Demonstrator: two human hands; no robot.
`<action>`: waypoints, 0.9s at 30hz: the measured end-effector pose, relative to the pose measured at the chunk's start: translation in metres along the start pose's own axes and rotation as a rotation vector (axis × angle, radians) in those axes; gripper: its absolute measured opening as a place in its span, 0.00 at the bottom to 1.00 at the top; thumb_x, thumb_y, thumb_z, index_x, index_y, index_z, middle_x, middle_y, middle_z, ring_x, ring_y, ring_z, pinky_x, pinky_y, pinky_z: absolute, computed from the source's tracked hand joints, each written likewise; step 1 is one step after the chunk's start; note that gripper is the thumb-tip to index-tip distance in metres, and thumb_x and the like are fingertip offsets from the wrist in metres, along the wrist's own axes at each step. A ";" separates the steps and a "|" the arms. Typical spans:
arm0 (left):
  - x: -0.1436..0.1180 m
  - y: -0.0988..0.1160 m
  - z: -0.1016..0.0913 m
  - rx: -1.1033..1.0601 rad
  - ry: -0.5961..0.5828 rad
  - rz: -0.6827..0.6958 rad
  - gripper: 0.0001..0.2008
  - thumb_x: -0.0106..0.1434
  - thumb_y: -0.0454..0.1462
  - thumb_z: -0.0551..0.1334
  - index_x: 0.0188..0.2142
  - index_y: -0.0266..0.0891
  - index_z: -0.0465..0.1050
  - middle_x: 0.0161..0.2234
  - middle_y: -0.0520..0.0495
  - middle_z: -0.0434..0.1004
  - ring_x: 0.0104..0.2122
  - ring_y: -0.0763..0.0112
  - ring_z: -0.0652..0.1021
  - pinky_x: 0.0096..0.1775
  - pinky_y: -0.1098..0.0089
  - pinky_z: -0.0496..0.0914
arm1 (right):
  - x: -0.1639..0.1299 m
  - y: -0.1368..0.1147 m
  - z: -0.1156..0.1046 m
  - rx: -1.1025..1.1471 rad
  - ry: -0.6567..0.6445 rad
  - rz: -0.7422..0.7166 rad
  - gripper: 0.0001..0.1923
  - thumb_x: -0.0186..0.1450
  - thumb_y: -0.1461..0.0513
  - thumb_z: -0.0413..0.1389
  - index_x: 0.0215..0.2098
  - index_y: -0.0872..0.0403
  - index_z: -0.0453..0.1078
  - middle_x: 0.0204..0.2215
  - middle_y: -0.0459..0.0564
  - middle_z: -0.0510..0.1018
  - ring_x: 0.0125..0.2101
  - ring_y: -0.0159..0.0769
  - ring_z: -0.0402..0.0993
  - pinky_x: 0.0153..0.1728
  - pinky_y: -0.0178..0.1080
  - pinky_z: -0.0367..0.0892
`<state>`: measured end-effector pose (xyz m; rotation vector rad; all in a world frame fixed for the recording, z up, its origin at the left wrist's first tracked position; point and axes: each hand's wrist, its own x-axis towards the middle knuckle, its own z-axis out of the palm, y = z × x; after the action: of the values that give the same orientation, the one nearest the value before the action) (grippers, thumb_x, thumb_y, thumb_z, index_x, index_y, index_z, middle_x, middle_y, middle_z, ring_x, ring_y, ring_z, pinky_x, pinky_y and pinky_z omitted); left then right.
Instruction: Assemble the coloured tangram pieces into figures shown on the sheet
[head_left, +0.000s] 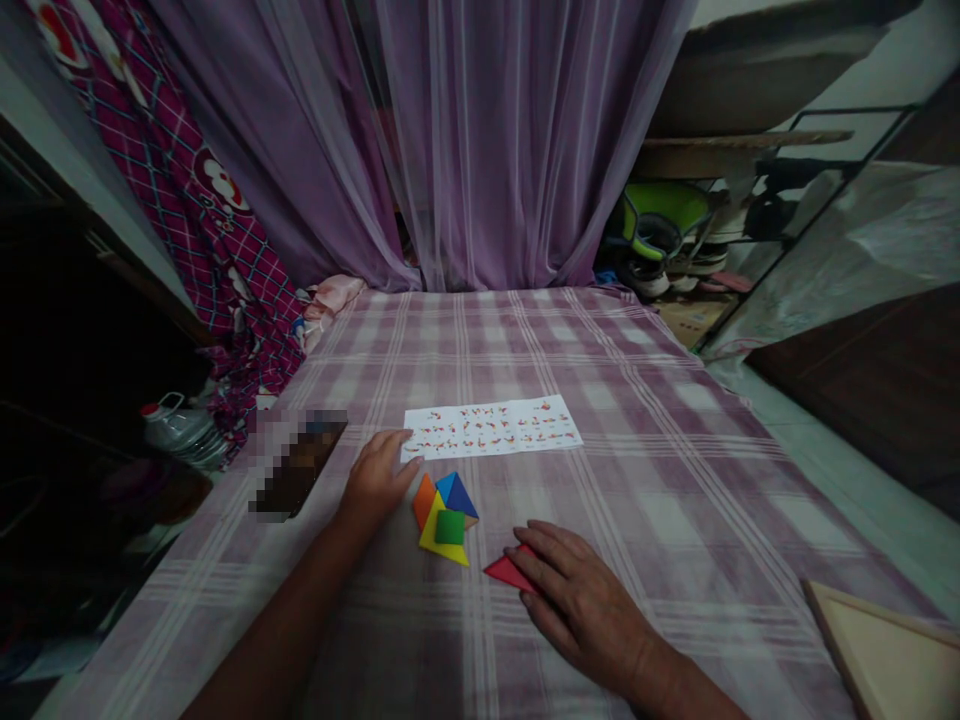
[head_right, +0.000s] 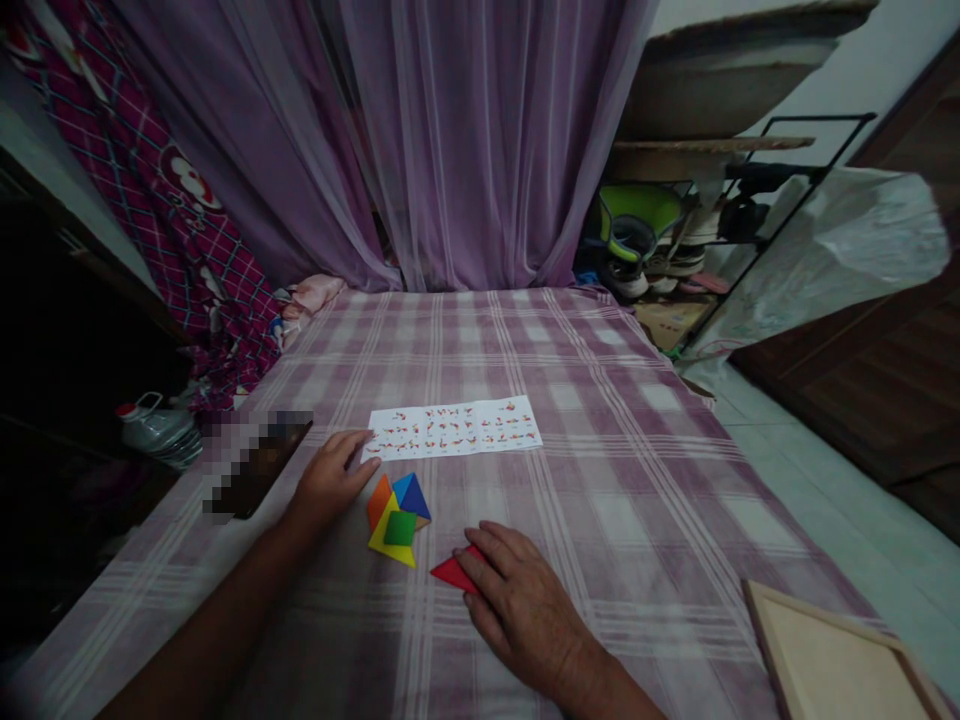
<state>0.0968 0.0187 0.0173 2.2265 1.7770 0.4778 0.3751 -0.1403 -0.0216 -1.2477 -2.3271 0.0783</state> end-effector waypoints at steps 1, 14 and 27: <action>-0.009 0.000 0.002 -0.023 0.003 0.090 0.18 0.65 0.41 0.58 0.54 0.42 0.71 0.56 0.44 0.72 0.57 0.61 0.71 0.59 0.62 0.63 | -0.001 -0.001 0.000 0.008 -0.003 0.008 0.21 0.66 0.64 0.54 0.58 0.53 0.69 0.56 0.58 0.74 0.57 0.49 0.68 0.52 0.54 0.71; -0.056 0.001 0.022 0.039 -0.257 0.422 0.38 0.59 0.56 0.63 0.65 0.46 0.59 0.67 0.40 0.58 0.66 0.47 0.57 0.64 0.42 0.48 | -0.008 -0.015 -0.011 0.061 0.010 0.041 0.21 0.66 0.62 0.55 0.58 0.53 0.68 0.56 0.59 0.74 0.56 0.49 0.68 0.53 0.55 0.69; -0.064 -0.024 0.018 0.053 -0.148 0.384 0.32 0.58 0.50 0.66 0.61 0.48 0.66 0.68 0.40 0.55 0.66 0.46 0.58 0.63 0.42 0.51 | 0.046 -0.024 -0.002 0.153 0.048 0.069 0.19 0.66 0.63 0.53 0.55 0.53 0.70 0.51 0.56 0.76 0.51 0.44 0.71 0.51 0.50 0.69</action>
<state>0.0699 -0.0383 -0.0146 2.5759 1.3066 0.3292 0.3366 -0.1177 0.0050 -1.2395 -2.1928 0.2421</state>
